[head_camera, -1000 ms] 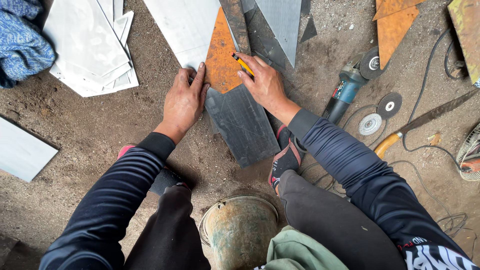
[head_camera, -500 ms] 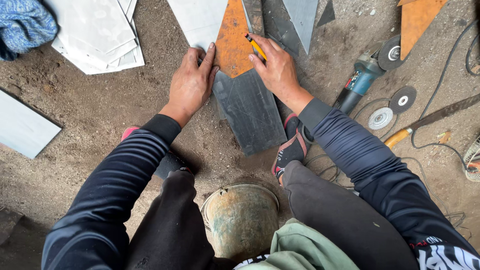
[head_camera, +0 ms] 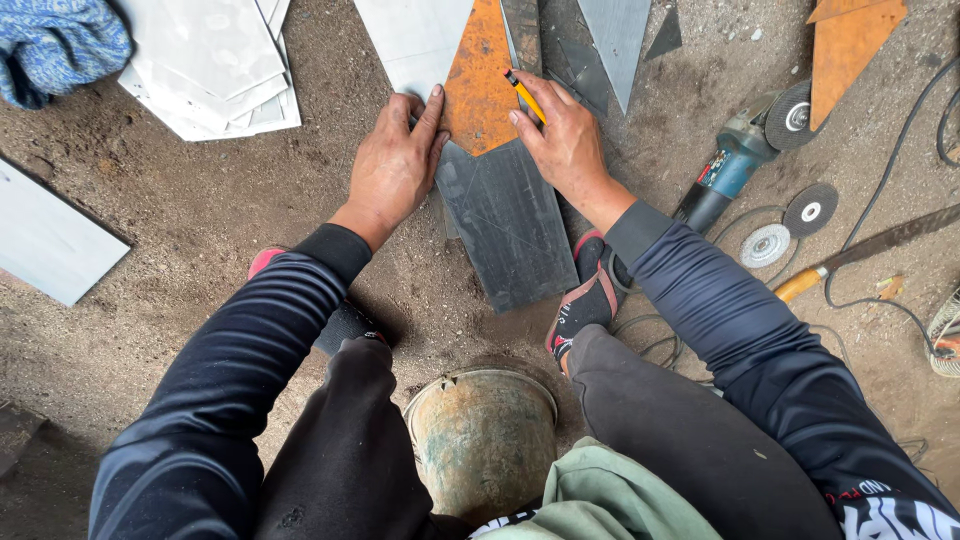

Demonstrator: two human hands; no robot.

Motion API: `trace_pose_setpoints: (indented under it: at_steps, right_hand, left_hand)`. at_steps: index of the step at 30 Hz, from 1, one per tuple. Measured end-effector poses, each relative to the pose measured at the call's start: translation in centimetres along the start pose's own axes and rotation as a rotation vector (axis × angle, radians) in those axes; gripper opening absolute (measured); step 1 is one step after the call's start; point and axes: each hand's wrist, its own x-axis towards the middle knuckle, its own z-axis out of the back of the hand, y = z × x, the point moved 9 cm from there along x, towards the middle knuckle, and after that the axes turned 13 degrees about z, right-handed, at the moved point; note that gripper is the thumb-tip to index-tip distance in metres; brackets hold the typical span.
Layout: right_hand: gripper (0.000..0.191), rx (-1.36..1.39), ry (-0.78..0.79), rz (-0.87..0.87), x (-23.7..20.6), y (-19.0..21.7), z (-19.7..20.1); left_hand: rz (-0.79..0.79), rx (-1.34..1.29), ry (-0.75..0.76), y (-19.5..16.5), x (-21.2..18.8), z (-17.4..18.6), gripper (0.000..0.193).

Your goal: The person marks a metal sheet using a triangular template and a pencil, then uses an angle grinder to cut along the marked lines. The person handles the metal sheet and template, and operates the grinder to produce sparks while cutting.

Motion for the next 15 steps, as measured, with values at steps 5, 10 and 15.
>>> trace_pose_setpoints:
  at_steps: [5,10,15]
  right_hand:
    - [0.041,0.004,-0.009,-0.011,0.43,0.49,0.31]
    - [0.041,-0.001,0.002,-0.041,0.56,0.38,0.21]
    - [0.041,0.011,-0.009,-0.058,0.38,0.21,0.06]
  left_hand:
    - [0.030,0.000,0.034,0.19,0.47,-0.03,0.048]
    - [0.011,0.014,0.000,0.22,0.45,0.05,0.049]
    - [0.008,0.000,-0.008,0.31,0.32,0.09,0.050]
